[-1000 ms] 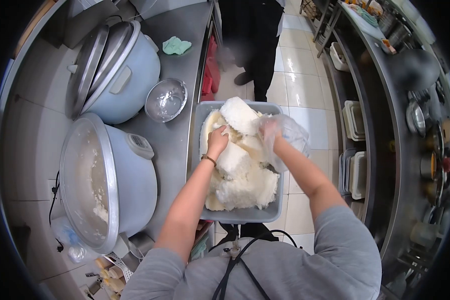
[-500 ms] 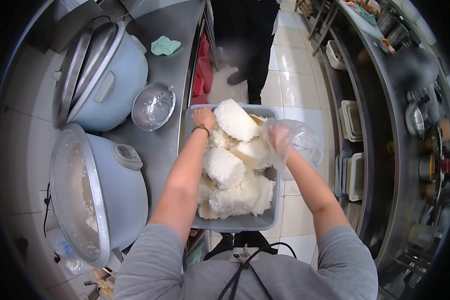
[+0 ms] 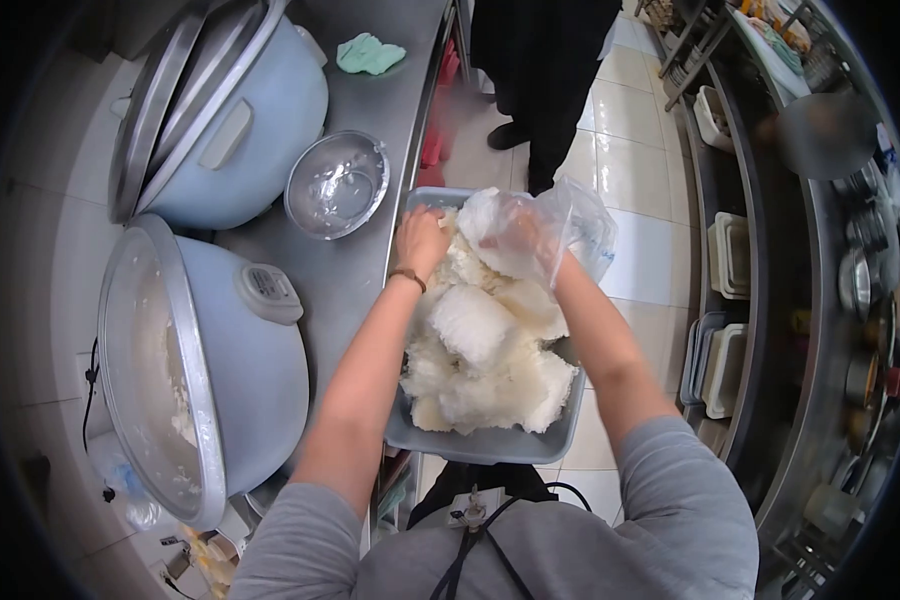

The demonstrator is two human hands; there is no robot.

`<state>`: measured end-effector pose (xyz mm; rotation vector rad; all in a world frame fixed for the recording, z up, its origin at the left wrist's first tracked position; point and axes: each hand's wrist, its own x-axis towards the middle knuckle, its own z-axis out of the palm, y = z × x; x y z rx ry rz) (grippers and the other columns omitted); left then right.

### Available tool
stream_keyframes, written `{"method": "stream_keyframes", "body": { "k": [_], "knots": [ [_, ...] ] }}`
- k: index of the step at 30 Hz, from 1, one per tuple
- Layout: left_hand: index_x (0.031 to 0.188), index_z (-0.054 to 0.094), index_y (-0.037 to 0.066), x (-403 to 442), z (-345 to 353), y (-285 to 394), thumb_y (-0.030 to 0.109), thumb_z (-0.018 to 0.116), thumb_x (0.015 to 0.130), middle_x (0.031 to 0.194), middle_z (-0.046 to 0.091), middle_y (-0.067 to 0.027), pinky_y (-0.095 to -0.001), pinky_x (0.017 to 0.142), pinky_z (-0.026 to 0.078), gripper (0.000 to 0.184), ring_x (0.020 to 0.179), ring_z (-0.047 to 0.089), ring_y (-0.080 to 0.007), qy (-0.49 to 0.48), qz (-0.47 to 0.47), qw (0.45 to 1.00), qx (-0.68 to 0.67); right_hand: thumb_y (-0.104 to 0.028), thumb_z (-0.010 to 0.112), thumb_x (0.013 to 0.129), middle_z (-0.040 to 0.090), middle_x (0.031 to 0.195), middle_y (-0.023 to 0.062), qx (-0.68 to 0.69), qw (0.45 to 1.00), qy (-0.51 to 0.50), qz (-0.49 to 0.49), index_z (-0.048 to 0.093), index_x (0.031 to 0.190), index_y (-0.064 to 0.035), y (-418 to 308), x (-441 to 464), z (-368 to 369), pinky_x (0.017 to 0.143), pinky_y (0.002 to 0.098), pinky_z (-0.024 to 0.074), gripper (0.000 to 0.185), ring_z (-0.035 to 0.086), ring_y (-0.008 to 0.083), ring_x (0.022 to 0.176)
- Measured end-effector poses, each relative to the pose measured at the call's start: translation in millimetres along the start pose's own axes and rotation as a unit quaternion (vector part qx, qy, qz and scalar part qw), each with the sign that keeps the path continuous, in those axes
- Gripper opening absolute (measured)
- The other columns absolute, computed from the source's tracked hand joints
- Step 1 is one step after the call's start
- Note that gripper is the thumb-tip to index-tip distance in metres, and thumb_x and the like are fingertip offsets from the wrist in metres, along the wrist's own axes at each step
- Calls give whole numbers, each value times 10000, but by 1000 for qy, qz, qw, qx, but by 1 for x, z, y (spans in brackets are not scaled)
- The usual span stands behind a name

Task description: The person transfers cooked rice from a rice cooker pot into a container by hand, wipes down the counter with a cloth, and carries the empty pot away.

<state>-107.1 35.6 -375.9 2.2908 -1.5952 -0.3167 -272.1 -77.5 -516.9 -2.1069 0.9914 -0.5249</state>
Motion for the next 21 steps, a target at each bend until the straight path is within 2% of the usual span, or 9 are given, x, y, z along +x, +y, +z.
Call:
{"method": "stream_keyframes", "body": {
  "k": [2,4,5,6,7,9,13,19,21],
  "knots": [
    [934,629,56,-13,-8,-1,146,632,710,1018,571,-136,-367,840,414,241,953,516,-329,26,15,998,-50,-471,711,575,565,1063,149,235,971,33,-8,497,1101,-20,4,-2,0,861,372,425,726,537,287,1002],
    [921,630,60,-32,-17,3,131,632,715,996,577,-130,-360,827,418,218,942,527,-319,66,35,982,-175,-415,665,661,558,1076,148,244,964,-100,-28,489,1121,-27,1,1,-6,858,377,428,627,538,296,993],
    [911,631,59,-40,-19,3,126,629,733,996,586,-106,-323,784,434,190,938,550,-268,68,35,972,-222,-396,650,689,556,1080,147,245,958,-143,-34,486,1127,-30,-12,2,-12,857,378,429,594,538,298,990],
    [911,631,59,-48,-22,3,126,629,733,996,586,-106,-323,784,434,190,938,550,-268,69,35,972,-222,-321,618,722,559,1061,146,409,885,-191,115,497,1110,-45,-25,3,-18,838,393,436,491,544,301,966],
    [911,632,59,-56,-32,8,126,625,743,1001,589,-95,-307,758,436,181,941,554,-243,67,15,965,-255,-247,585,756,562,1042,144,547,770,-179,276,507,1092,-61,-48,4,-29,820,407,443,392,550,303,941],
    [916,634,58,-68,-56,19,125,612,769,1020,595,-75,-273,714,429,163,955,552,-186,54,-16,950,-308,-238,575,762,561,1028,136,496,821,-120,257,509,1080,-61,-37,15,3,817,407,442,370,548,298,936],
    [922,634,59,-91,-78,19,105,602,772,1022,594,-86,-272,712,430,160,949,556,-201,71,-6,945,-318,-221,554,773,558,1001,121,288,943,-6,164,514,1057,-63,-3,27,60,813,406,440,327,545,287,925],
    [930,630,48,-132,-95,26,77,587,773,1029,592,-100,-276,734,437,165,940,562,-225,57,4,948,-314,-194,523,791,554,960,98,141,975,71,158,520,1022,-65,1,35,88,806,405,437,264,539,271,908],
    [901,622,45,-148,-95,28,78,603,758,998,592,-112,-316,805,439,148,940,562,-272,43,-22,941,-335,-186,513,797,553,946,90,147,973,83,155,522,1010,-65,1,29,88,804,405,436,245,537,266,903]
  ]
}}
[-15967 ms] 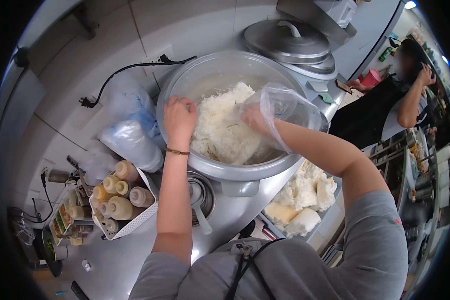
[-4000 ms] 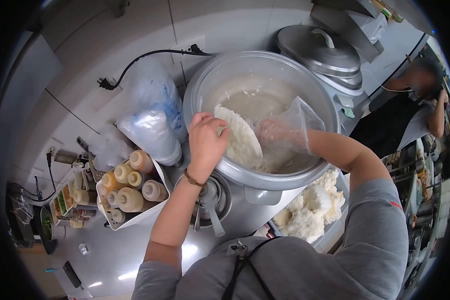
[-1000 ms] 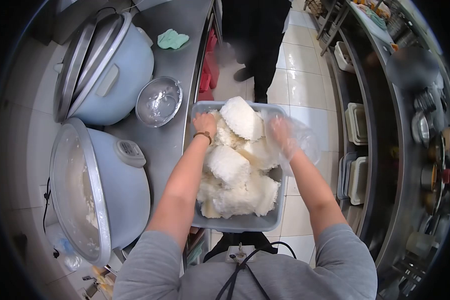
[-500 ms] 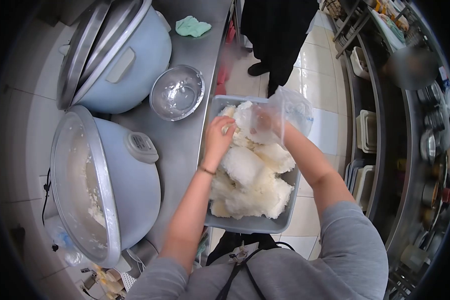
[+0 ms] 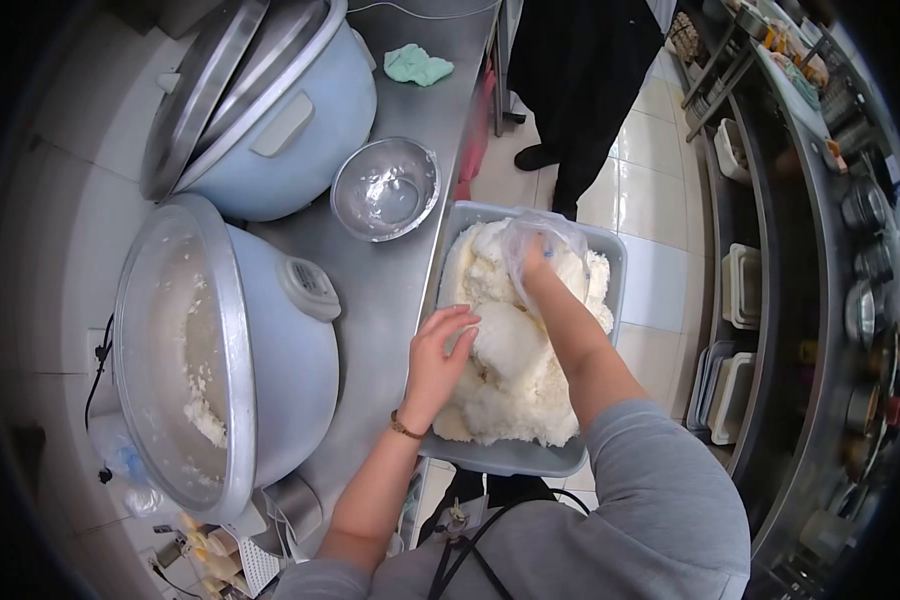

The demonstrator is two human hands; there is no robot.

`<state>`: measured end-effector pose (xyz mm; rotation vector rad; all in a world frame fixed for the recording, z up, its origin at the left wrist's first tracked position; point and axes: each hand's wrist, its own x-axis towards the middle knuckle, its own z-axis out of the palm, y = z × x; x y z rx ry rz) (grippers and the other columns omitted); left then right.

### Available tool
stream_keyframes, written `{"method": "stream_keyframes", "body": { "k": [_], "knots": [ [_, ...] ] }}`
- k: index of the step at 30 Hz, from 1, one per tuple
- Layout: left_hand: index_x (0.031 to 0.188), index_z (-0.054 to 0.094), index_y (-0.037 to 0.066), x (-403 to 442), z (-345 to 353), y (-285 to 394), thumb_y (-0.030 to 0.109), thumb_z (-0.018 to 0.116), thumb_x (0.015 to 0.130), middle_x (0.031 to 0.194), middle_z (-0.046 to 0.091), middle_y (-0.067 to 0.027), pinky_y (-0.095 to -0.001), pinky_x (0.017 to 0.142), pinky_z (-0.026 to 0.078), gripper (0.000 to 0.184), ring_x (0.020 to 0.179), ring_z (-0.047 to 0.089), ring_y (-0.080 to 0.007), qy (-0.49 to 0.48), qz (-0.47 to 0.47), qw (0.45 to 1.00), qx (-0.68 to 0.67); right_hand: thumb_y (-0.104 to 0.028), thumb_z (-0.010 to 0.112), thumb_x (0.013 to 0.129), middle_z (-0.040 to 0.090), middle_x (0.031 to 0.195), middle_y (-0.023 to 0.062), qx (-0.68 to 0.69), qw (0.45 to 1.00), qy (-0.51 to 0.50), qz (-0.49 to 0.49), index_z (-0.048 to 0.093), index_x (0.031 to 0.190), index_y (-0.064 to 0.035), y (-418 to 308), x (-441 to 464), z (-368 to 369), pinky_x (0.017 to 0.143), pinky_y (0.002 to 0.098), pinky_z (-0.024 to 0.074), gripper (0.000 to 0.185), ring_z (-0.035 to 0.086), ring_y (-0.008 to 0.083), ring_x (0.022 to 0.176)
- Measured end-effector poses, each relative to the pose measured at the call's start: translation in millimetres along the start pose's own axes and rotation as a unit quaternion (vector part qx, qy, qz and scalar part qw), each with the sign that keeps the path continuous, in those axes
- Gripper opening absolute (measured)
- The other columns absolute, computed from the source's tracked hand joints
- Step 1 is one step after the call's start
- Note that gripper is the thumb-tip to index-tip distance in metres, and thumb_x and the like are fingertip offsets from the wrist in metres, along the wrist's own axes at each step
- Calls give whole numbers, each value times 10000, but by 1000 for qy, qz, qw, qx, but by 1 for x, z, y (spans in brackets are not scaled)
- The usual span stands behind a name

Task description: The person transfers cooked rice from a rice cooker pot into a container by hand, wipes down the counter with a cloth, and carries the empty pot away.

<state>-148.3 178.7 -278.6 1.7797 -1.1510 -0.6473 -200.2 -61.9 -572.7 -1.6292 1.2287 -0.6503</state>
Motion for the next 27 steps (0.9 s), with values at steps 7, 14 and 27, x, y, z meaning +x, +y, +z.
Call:
{"method": "stream_keyframes", "body": {
  "k": [7,14,27],
  "knots": [
    [904,621,42,-44,-29,15,71,613,748,1001,589,-108,-313,796,443,159,930,566,-267,-6,-12,1000,17,-158,484,816,545,899,54,87,979,-109,-148,531,970,-67,6,-28,-50,784,393,440,185,531,242,873],
    [937,620,42,-74,-60,42,67,613,747,1019,587,-83,-287,753,447,192,932,558,-216,11,3,1000,27,-212,429,875,575,797,56,482,866,-57,119,567,954,-57,-31,-81,-88,732,297,442,222,547,206,779],
    [841,645,40,-83,-314,56,38,613,664,779,623,-127,-349,647,466,180,701,606,-247,250,48,869,425,-180,418,832,575,996,205,-29,985,-1,-170,566,1038,4,-140,-137,-174,853,392,399,313,525,342,977]
  ]
}}
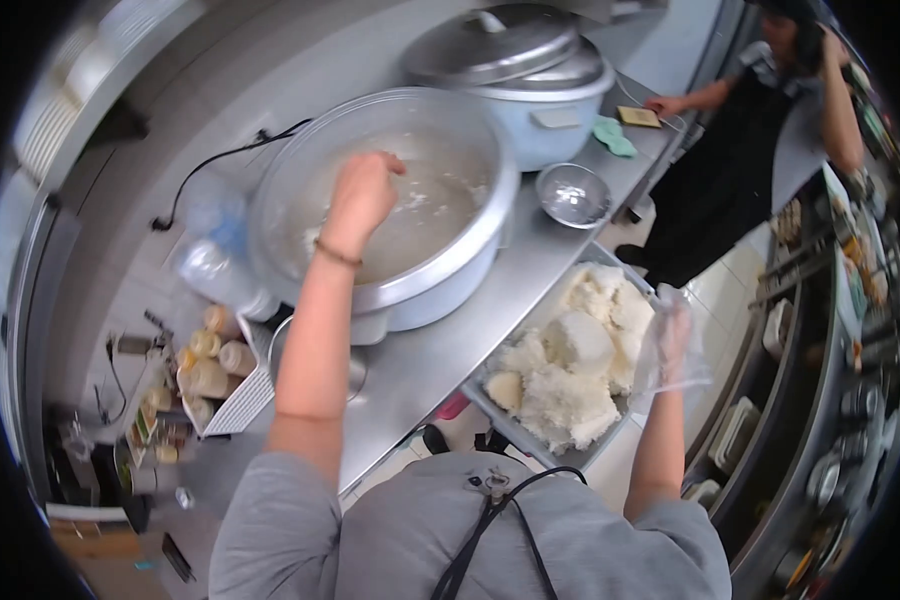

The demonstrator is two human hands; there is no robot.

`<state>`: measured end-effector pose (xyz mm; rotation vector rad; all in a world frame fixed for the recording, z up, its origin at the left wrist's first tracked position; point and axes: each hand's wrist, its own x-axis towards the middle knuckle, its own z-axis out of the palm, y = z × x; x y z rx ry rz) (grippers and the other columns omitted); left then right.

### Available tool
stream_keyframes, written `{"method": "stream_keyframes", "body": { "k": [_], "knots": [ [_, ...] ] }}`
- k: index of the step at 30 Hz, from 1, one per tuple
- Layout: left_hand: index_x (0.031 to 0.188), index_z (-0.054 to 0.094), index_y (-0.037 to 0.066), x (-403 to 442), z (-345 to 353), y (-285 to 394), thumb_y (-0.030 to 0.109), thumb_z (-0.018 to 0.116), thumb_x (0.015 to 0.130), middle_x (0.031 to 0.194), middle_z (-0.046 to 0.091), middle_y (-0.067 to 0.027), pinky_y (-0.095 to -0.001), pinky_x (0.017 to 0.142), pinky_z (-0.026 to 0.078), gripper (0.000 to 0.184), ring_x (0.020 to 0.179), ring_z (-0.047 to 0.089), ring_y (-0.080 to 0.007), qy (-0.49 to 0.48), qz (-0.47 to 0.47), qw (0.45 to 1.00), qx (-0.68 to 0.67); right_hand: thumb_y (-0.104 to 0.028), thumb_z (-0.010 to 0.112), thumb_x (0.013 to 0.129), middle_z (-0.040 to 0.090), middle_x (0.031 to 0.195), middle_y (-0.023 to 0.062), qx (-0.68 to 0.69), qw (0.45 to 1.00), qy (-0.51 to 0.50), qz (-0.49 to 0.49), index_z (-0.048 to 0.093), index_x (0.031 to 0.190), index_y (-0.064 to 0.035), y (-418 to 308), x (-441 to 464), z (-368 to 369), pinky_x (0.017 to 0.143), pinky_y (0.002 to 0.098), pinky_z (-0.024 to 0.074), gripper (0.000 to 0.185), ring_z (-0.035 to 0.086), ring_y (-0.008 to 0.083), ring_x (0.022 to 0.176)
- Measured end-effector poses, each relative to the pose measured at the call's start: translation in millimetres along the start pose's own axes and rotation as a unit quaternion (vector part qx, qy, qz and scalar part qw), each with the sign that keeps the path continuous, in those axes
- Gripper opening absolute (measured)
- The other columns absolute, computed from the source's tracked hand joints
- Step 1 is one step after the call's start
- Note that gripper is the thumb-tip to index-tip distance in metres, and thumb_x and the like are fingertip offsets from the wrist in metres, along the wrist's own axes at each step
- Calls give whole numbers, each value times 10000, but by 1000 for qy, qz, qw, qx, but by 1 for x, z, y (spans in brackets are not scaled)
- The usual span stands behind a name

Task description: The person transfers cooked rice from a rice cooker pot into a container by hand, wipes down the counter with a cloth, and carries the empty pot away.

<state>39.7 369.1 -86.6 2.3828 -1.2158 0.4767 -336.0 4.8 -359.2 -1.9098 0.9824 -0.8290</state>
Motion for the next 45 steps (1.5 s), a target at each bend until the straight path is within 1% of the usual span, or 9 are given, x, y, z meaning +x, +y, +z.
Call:
{"method": "stream_keyframes", "body": {
  "k": [2,4,8,11,15,21,34,39,45],
  "knots": [
    [859,649,44,-20,1,-45,35,616,647,809,631,-123,-349,674,470,214,729,611,-250,-81,16,996,32,-168,436,824,574,994,195,-203,975,-84,-23,557,1045,8,23,3,-1,855,391,400,308,525,334,973],
    [908,650,70,-27,-29,-38,34,624,621,856,635,-125,-347,737,471,290,829,602,-264,-321,-229,919,29,-157,449,819,573,990,186,-438,880,-166,-74,547,1054,13,27,-5,5,854,390,400,306,527,327,964],
    [922,652,130,-60,-68,-119,123,685,604,865,633,-117,-343,734,469,320,876,590,-254,-164,-115,980,7,-152,493,817,566,1019,150,-150,972,-14,-182,515,1098,12,-90,-16,-3,826,362,417,326,535,289,930],
    [870,635,86,-81,-108,-140,262,682,656,821,634,-117,-370,700,474,281,815,597,-277,-60,-250,964,62,-187,522,825,579,991,124,33,980,-66,-184,528,1072,-1,-190,-11,20,755,321,435,310,551,222,859],
    [784,615,27,-82,-100,-157,427,622,723,799,630,-150,-385,676,480,405,778,599,-316,2,-305,941,146,-155,540,838,562,1007,76,473,850,-214,-89,516,1088,-31,-269,-1,86,769,266,437,280,534,145,872],
    [899,631,-8,-58,-71,-202,516,608,697,919,618,-188,-386,752,468,563,853,595,-327,-91,-339,919,179,-189,598,809,540,822,-2,492,839,-231,22,533,1007,-47,-335,6,157,607,212,403,253,502,68,707],
    [793,602,-53,-31,-127,-196,154,653,661,732,612,-135,-305,566,480,250,614,601,-216,98,-361,818,-437,-238,555,819,568,883,43,495,838,-230,-10,552,998,21,-348,12,153,791,261,411,315,536,129,841],
    [821,590,-19,-16,-184,-185,127,550,751,749,625,-115,-305,575,510,167,604,606,-207,25,-339,686,-643,-225,513,852,570,920,34,371,895,-146,-202,572,1016,41,-414,-18,92,726,202,373,318,499,84,799],
    [828,582,0,-25,-189,-132,116,534,750,724,624,-114,-297,545,520,148,569,605,-206,-23,-340,640,-688,-230,603,787,533,784,-34,329,938,-10,-107,598,1018,-22,-452,-89,15,586,159,321,310,444,38,653]
  ]
}}
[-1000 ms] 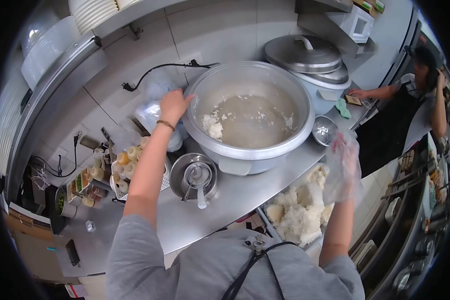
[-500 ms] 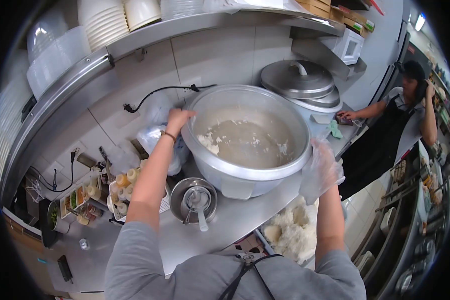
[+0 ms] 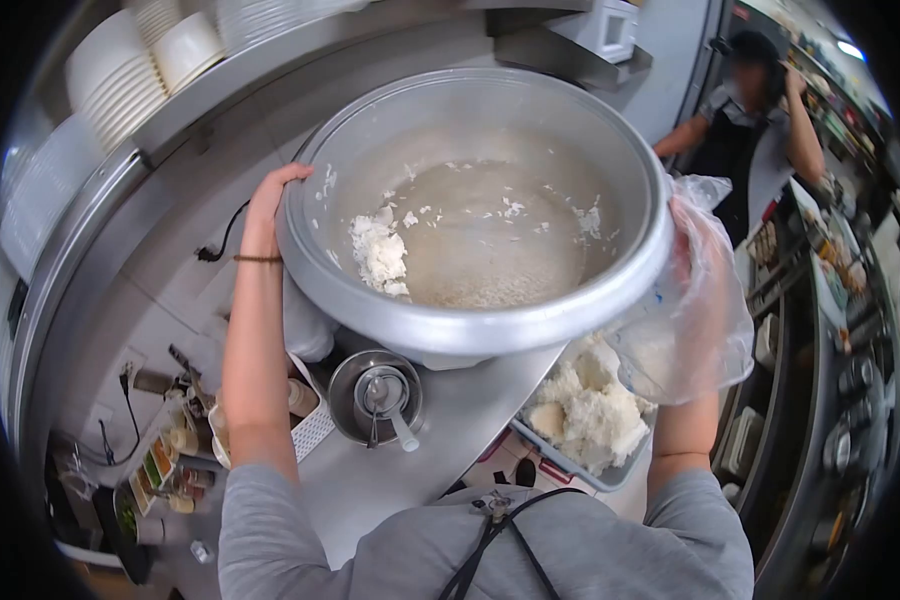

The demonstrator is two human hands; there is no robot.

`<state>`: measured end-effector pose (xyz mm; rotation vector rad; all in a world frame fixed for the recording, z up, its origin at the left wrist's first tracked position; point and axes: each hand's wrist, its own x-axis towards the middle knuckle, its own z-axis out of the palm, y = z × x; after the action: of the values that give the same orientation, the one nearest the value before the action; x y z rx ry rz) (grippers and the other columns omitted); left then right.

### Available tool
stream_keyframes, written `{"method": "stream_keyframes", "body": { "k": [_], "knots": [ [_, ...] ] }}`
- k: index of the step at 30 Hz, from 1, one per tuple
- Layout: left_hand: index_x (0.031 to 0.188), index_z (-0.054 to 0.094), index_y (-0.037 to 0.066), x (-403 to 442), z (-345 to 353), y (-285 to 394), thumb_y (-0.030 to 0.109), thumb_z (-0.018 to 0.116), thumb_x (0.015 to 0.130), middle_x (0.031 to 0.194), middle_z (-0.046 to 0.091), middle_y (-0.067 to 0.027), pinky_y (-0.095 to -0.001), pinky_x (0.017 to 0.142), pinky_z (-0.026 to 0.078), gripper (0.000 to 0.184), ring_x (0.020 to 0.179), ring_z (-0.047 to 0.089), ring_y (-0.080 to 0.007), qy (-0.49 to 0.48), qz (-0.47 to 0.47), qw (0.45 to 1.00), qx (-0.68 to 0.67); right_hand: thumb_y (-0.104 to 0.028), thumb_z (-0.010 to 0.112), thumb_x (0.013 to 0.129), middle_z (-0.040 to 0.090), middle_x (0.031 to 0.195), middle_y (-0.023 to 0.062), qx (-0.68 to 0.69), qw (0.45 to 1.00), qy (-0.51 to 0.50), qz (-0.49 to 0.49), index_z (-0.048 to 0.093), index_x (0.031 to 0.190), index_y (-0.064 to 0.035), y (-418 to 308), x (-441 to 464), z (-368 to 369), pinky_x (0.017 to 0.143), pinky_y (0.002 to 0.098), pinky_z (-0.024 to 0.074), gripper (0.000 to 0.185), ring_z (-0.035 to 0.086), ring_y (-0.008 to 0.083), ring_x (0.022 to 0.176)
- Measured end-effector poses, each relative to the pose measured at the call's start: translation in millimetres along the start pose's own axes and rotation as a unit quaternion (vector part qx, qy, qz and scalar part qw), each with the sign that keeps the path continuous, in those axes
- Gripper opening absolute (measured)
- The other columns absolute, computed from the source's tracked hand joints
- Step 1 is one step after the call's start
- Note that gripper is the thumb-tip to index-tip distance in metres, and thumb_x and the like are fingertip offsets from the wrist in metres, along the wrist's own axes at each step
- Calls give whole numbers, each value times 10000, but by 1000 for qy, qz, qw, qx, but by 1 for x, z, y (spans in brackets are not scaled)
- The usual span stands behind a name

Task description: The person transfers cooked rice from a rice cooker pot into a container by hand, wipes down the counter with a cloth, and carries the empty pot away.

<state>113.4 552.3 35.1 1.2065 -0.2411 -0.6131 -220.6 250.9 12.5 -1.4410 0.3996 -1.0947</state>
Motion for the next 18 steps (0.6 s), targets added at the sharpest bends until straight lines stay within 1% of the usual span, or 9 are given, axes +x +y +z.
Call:
{"method": "stream_keyframes", "body": {
  "k": [2,4,6,9,11,13,15,17,18],
  "knots": [
    [837,573,-5,-16,29,-13,90,525,757,724,620,-110,-277,550,522,134,565,604,-192,-14,-8,1000,-6,-159,633,761,585,931,29,119,990,-20,76,528,1112,14,4,-7,-39,733,178,398,405,542,84,812],
    [861,555,-3,-28,56,-31,70,536,741,739,604,-90,-271,547,518,142,555,588,-169,-15,133,991,30,-158,632,759,577,986,51,100,992,-8,77,500,1143,16,30,-15,-93,782,191,396,442,545,102,866],
    [922,520,-11,-35,75,-43,74,554,719,742,588,-88,-265,543,507,223,567,582,-160,-43,158,985,60,-163,642,744,559,1048,75,38,996,-35,69,457,1180,18,45,-27,-127,836,223,394,507,541,128,924],
    [972,501,-23,-61,130,-57,73,574,674,789,558,-81,-246,589,479,322,642,569,-142,-72,218,964,134,-171,639,747,562,1024,69,45,998,-28,25,472,1148,22,51,-52,-150,831,251,401,475,537,137,925],
    [961,516,-27,-76,176,-69,69,577,650,833,544,-77,-233,640,462,331,704,561,-132,-73,248,950,176,-221,647,754,565,992,66,27,996,-71,43,487,1107,23,129,-43,-215,799,268,414,458,528,129,915],
    [897,530,-56,-89,217,-84,73,584,590,956,483,-76,-222,731,401,337,834,498,-137,-90,464,832,290,-247,647,763,566,957,64,-140,982,-40,120,495,1092,7,180,-49,-240,727,247,428,443,525,104,846],
    [812,519,-76,-91,256,-97,84,588,547,1027,428,-69,-224,761,368,317,896,442,-152,-99,474,809,332,-235,634,779,560,925,52,-72,985,-2,155,511,1064,-16,225,-58,-233,657,219,433,379,519,86,787],
    [780,503,-69,-85,289,-108,84,595,532,1002,435,-74,-222,743,378,306,869,452,-163,-86,481,762,426,-208,627,785,553,914,40,-27,979,-42,196,502,1070,-23,252,-62,-246,634,215,435,362,515,84,767],
    [741,498,-60,-86,304,-113,84,595,523,999,428,-71,-226,741,383,278,861,455,-172,-87,458,782,413,-182,620,791,546,903,29,19,971,-75,225,494,1076,-31,262,-64,-251,612,211,437,346,512,82,748]
  ]
}}
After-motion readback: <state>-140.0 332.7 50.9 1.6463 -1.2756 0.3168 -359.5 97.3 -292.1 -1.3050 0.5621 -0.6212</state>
